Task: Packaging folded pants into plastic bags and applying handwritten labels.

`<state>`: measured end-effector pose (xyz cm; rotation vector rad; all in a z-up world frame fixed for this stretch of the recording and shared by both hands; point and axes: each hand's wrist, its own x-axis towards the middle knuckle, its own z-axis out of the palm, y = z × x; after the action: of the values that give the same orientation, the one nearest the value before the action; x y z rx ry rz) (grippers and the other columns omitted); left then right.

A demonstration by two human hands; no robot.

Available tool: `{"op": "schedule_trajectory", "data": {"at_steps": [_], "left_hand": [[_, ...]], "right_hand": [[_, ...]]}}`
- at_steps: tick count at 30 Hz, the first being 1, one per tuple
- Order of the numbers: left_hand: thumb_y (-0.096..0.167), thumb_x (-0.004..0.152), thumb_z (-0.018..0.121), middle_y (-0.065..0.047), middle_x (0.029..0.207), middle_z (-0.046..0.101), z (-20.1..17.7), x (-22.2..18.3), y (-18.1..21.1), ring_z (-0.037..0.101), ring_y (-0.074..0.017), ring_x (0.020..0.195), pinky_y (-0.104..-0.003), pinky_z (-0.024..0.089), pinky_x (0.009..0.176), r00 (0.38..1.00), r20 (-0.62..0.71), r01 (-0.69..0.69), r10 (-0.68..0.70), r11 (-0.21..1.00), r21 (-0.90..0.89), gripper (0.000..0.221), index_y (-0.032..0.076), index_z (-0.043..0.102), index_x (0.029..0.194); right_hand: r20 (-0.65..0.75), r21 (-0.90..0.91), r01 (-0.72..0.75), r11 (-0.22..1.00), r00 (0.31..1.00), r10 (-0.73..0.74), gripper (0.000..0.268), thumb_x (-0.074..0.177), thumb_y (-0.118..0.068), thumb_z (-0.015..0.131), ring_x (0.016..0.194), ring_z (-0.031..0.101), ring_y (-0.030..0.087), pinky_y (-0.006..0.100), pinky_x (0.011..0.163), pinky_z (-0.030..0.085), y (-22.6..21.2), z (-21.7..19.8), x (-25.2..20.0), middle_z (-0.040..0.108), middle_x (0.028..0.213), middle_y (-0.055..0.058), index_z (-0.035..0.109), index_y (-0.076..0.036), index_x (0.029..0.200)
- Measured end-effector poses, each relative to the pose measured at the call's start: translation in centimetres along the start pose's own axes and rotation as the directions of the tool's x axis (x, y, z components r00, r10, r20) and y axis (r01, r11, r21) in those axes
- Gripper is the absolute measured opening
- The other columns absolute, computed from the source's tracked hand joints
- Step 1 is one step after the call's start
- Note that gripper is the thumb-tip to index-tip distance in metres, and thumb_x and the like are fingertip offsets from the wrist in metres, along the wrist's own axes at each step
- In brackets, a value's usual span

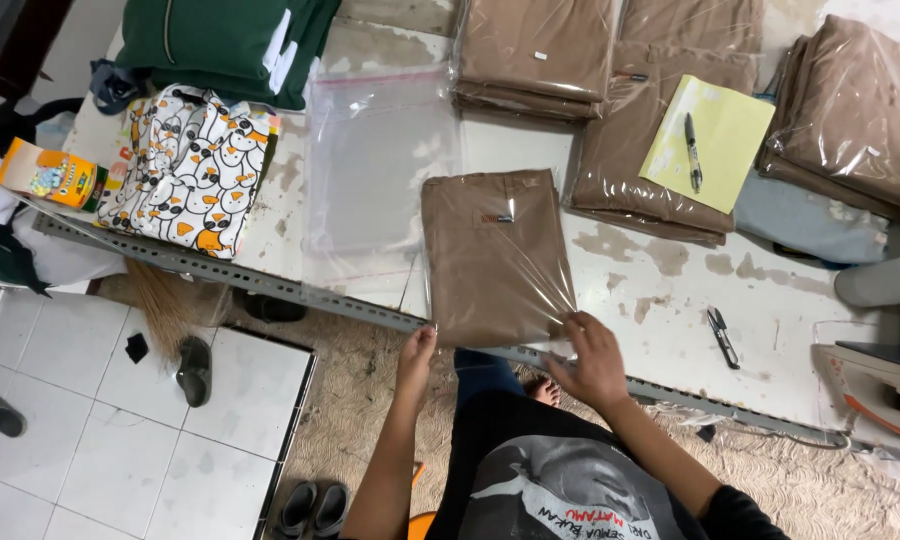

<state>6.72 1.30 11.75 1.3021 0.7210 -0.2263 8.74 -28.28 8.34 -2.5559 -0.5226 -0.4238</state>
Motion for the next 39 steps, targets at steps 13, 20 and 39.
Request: {"op": "schedule_trajectory", "data": {"at_steps": [13,20,39], "left_hand": [[0.035,0.085,0.073,-0.008,0.102,0.074,6.0,-9.4,10.9,0.069,-0.021,0.09,-0.031,0.05,0.082,0.992,0.09,0.062,-0.083,0.977,0.206,0.038,0.006,0.067,0.108],[0.042,0.097,0.063,-0.014,0.157,0.029,9.4,-9.6,19.5,0.025,-0.0289,0.138,-0.046,0.016,0.114,0.633,0.493,-0.63,0.597,0.767,-0.121,0.05,0.016,0.059,0.14],[0.027,0.094,0.067,-0.02,0.153,0.04,1.1,1.8,-2.2,0.047,-0.0364,0.135,-0.053,0.045,0.106,0.679,0.339,-0.59,0.651,0.21,0.78,0.057,0.014,0.052,0.147]], "right_hand": [[-0.173,-0.038,0.463,0.885,0.87,-0.462,0.036,0.099,-0.002,0.055,0.112,0.074,0.024,0.038,0.093,0.062,-4.0,-1.2,4.1,0.071,0.13,0.013,0.062,-0.003,0.134],[-0.208,0.747,-0.142,0.649,0.878,0.432,0.05,0.079,-0.005,0.078,0.091,0.071,0.029,0.043,0.076,0.057,-6.8,-2.2,9.6,0.075,0.1,0.018,0.067,-0.005,0.128],[-0.03,-0.107,-0.174,0.979,0.985,0.171,0.034,0.091,-0.024,0.077,0.109,0.07,0.027,0.036,0.09,0.06,4.4,-0.7,1.3,0.072,0.113,0.009,0.072,-0.012,0.122]]}}
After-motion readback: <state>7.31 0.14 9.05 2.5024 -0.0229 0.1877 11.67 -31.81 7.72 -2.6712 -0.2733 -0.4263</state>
